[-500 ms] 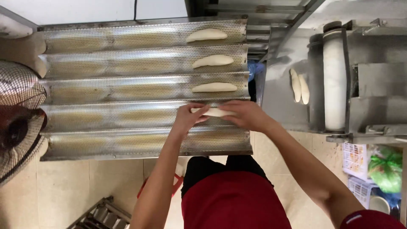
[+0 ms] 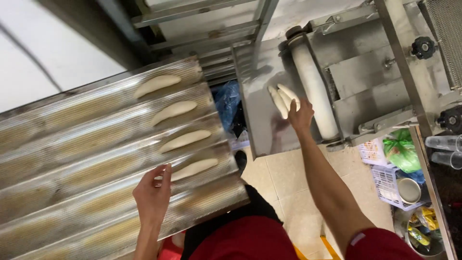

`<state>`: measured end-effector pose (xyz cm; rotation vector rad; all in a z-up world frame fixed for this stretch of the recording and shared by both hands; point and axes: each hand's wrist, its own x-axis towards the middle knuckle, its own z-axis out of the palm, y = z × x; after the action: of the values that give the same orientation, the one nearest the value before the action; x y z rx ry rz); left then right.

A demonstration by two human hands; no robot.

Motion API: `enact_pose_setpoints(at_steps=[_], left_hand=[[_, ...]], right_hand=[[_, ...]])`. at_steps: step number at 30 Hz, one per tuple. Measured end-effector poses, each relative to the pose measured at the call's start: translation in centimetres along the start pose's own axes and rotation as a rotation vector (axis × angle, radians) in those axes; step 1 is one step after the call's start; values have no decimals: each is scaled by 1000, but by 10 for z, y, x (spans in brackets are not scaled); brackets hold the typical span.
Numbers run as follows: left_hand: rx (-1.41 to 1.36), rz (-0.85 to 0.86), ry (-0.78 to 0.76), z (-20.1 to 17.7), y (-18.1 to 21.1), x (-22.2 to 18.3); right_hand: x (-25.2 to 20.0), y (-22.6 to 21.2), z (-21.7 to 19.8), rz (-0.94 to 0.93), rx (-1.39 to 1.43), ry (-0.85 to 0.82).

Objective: The person is shaping dough balls into baguettes using a machine and arranging them on trays in a bakery.

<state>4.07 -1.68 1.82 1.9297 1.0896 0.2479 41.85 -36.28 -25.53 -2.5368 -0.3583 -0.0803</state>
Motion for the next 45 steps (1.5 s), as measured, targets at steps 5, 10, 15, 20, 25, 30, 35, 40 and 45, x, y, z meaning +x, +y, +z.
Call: enact_pose_setpoints(at_steps=[5, 10, 15, 20, 25, 30, 35, 40, 45], left_hand=[[1, 30, -194, 65, 42, 17], [-337, 102, -345, 134, 65, 39], [-669, -258, -567, 117, 95, 100], [-933, -312, -539, 23, 22, 162], [-660, -146, -340, -91, -89, 238], [-438, -79, -133, -162, -130, 305], [183, 224, 94, -173, -169, 326], [378, 474, 455, -179, -166, 292], [75, 247, 308, -117, -73, 206]], right_hand=[[21, -16, -6, 235, -201, 47], [25, -112, -68, -190, 216, 31], [11, -258, -112, -152, 729, -350], [-11, -403, -90, -255, 826, -861], [-29, -541, -11, -579, 338, -886], [-28, -596, 105, -994, 389, -603], [-24, -573, 115, -882, 469, -545], [-14, -461, -8, -287, 410, -314], [19, -148, -35, 29, 174, 39]])
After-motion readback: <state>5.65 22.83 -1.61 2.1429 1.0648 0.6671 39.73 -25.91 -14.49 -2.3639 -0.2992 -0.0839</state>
